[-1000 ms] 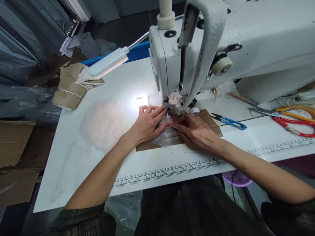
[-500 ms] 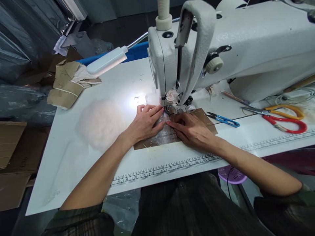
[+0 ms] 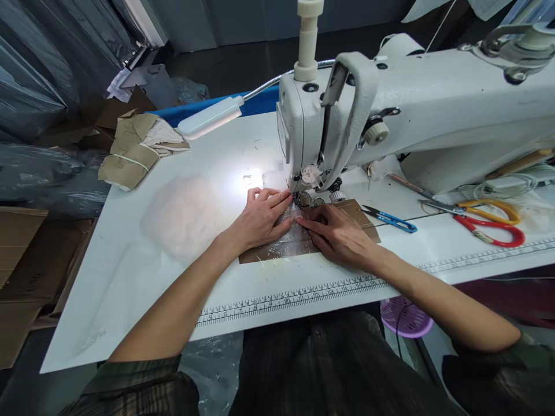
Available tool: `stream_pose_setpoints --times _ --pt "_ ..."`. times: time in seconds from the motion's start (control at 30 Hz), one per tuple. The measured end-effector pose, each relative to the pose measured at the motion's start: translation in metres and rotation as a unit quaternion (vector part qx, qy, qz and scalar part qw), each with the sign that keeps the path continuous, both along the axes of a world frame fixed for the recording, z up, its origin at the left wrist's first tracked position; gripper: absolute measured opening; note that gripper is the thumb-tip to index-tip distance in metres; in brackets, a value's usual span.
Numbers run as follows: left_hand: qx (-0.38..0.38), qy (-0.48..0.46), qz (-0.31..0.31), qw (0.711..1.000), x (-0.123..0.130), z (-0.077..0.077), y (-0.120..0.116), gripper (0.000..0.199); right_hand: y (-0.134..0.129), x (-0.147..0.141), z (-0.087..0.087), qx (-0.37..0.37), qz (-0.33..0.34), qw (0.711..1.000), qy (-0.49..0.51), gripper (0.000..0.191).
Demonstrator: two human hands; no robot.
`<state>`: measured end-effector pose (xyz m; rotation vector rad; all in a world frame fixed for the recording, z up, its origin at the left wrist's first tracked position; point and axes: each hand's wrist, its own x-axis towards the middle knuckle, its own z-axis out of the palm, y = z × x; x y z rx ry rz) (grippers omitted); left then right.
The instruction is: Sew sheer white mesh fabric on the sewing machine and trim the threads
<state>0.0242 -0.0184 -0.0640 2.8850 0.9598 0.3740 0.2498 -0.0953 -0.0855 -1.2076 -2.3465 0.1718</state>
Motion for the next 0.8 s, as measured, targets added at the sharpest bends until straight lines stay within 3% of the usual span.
stream_pose_setpoints --times 0.37,0.57,0.7,0.8 --pt "0.019 0.016 -0.001 1.0 0.0007 0.0016 -0.0028 0.044 0.0004 -0.0007 0.0006 0.003 -0.014 1.0 0.002 0.037" --pt "0.075 0.009 0.03 0.997 0.0039 0.0018 -0.0084 0.048 0.0023 0.001 -0.0001 -0.01 -0.014 1.0 0.016 0.036" --pt "0.076 -0.03 -0.034 0.996 0.0051 -0.0018 -0.0069 0.028 0.0034 0.0018 0.0003 -0.016 -0.011 0.999 0.033 0.035" --pt "0.067 -0.037 -0.062 0.995 0.0037 -0.0034 -0.0058 0.026 0.003 0.0017 0.0006 -0.014 -0.009 0.999 0.04 0.035"
